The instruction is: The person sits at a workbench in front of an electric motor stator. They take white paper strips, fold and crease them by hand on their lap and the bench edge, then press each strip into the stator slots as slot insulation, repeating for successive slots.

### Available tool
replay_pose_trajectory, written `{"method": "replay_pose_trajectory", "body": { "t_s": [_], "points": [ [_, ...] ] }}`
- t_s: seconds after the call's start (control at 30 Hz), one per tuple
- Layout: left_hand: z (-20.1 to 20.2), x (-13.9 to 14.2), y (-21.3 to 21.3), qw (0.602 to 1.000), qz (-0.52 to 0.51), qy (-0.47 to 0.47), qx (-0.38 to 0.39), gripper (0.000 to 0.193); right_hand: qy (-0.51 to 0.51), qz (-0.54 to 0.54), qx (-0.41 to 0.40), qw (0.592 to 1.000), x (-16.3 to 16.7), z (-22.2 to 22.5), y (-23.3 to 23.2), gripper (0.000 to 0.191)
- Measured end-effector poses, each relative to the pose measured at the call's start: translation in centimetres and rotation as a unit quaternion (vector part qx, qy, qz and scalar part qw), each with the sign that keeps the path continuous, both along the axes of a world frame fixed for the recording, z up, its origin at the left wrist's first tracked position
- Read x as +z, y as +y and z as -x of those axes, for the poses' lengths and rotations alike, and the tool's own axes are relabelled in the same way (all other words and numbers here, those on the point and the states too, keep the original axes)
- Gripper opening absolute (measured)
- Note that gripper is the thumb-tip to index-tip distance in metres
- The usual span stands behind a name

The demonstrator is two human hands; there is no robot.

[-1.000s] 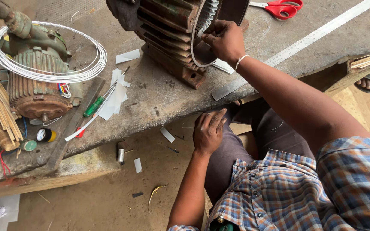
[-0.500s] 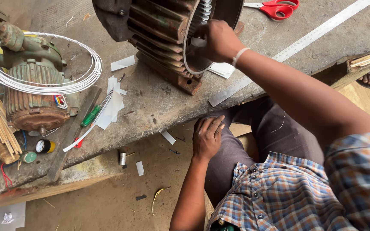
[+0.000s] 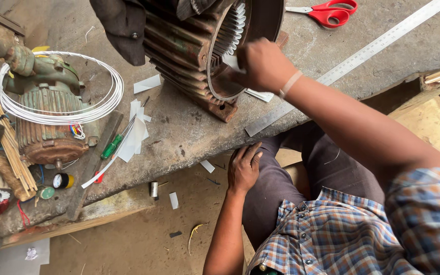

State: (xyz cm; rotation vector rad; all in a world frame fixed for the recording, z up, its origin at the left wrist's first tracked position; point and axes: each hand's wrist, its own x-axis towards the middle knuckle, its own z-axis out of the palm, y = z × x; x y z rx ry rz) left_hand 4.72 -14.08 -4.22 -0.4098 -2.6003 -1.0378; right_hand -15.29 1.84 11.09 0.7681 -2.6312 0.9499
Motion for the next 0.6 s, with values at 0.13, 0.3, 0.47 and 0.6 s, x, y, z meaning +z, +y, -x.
{"method": "replay_pose_trajectory", "body": {
  "t_s": [0.13, 0.3, 0.47, 0.6],
  "points": [
    [0.4, -0.8, 0.3, 0.999, -0.002, -0.032, 0.005, 0.027, 0.006, -0.023, -0.022, 0.999, -1.1, -0.7, 0.0, 0.025],
    [0.9, -2.1, 0.3, 0.998, 0.003, -0.068, 0.019, 0.028, 0.052, 0.067, 0.003, 0.996, -1.2, 2.1, -2.3, 0.022],
    [1.3, -3.7, 0.2, 0.996, 0.029, -0.085, 0.030, 0.027, -0.010, 0.057, 0.060, 0.997, -1.7, 1.9, -0.8, 0.030],
    [1.3, -4.9, 0.2, 0.992, 0.043, -0.115, 0.041, 0.026, 0.056, 0.090, 0.083, 0.991, -2.2, 2.1, -0.8, 0.018]
  ]
}}
